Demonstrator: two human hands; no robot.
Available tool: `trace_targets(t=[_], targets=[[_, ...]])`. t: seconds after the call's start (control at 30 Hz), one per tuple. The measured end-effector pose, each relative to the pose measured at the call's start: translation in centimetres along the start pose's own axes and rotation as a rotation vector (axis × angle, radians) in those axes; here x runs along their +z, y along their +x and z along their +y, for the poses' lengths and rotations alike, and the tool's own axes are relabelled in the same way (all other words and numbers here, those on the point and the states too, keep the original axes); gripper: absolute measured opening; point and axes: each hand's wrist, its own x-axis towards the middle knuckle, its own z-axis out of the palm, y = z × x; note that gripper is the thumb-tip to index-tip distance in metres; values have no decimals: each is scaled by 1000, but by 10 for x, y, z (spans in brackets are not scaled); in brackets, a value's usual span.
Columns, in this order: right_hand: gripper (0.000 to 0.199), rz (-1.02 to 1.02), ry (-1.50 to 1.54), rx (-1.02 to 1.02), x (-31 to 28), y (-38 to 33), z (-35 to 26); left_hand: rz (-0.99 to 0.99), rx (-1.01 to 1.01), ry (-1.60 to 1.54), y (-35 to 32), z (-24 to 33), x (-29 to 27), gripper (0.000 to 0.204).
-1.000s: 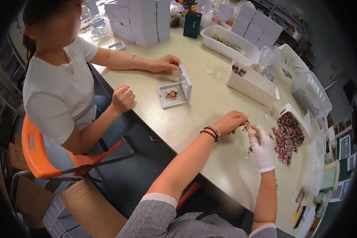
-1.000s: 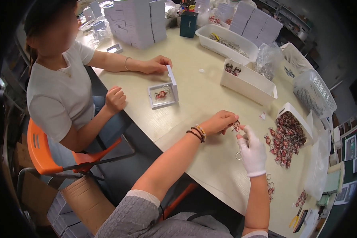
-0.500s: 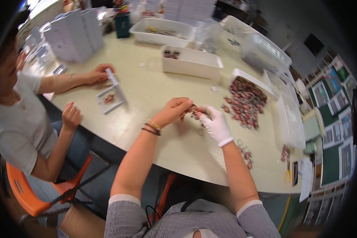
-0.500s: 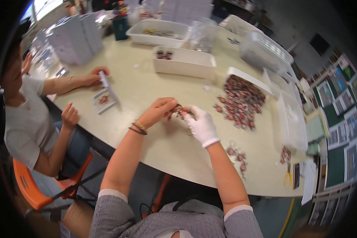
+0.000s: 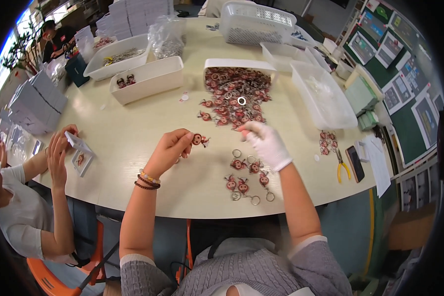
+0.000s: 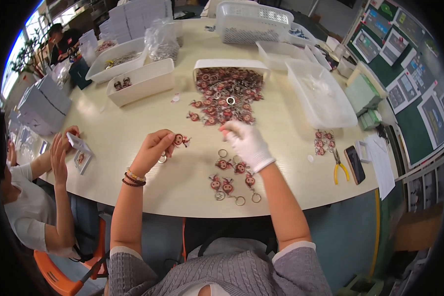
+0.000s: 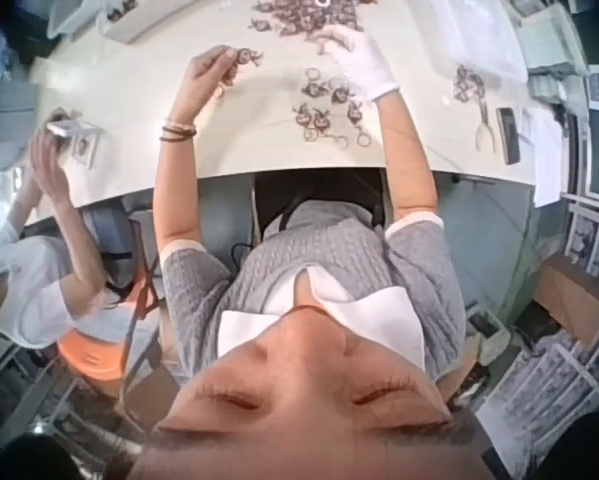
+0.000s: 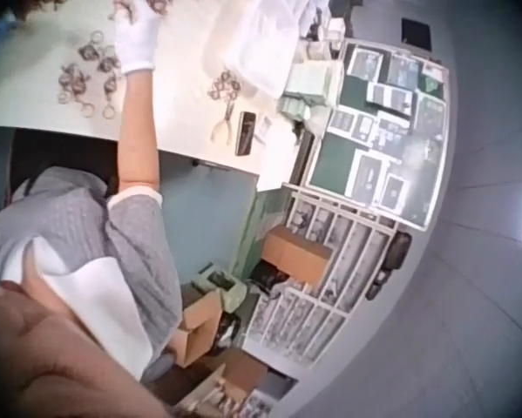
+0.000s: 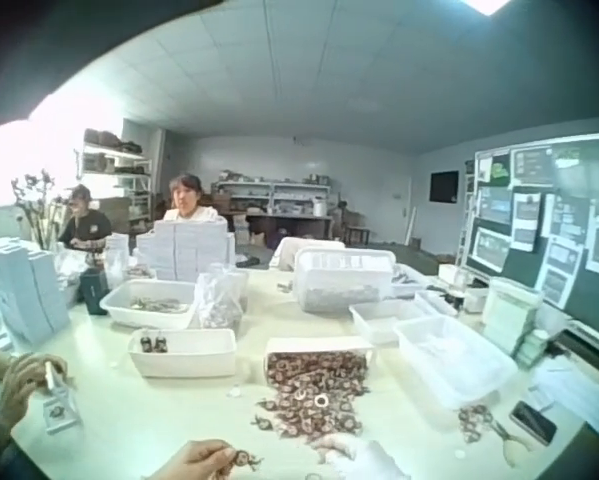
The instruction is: The person points at a display board, then picks up keychains from the table, wipes them with a gloved hand, and sets them on the table.
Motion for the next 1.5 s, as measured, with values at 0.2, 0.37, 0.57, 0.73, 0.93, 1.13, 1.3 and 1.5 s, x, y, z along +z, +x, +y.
trace_targets(t=[0.2,0.37,0.57,0.73,0.93,1.13,1.3,1.5], targets=[[16,-84,406,144,-26,-22,10,-51,-35,-325,22,19,48,28],[22,-54,350,204,-33,-22,21,-129,-129,-509,41,19,92,27],[16,-10,453,262,-48,-23,34,-290,-197,-375,53,4,103,27],[17,-11,501,323,-39,-24,44,-365,-297,-477,52,3,108,38],[18,-87,431,316,-39,-22,62,-519,-496,-880,58,-11,111,42],[17,-15,-94,-27,-43,-13,53,-512,-548,-861,64,-5,108,40],[15,99,-343,-127,-37,-22,49,-479,-473,-784,56,-8,116,39],[12,193,-234,-94,-36,-31,31,-457,-360,-607,46,-5,123,39]])
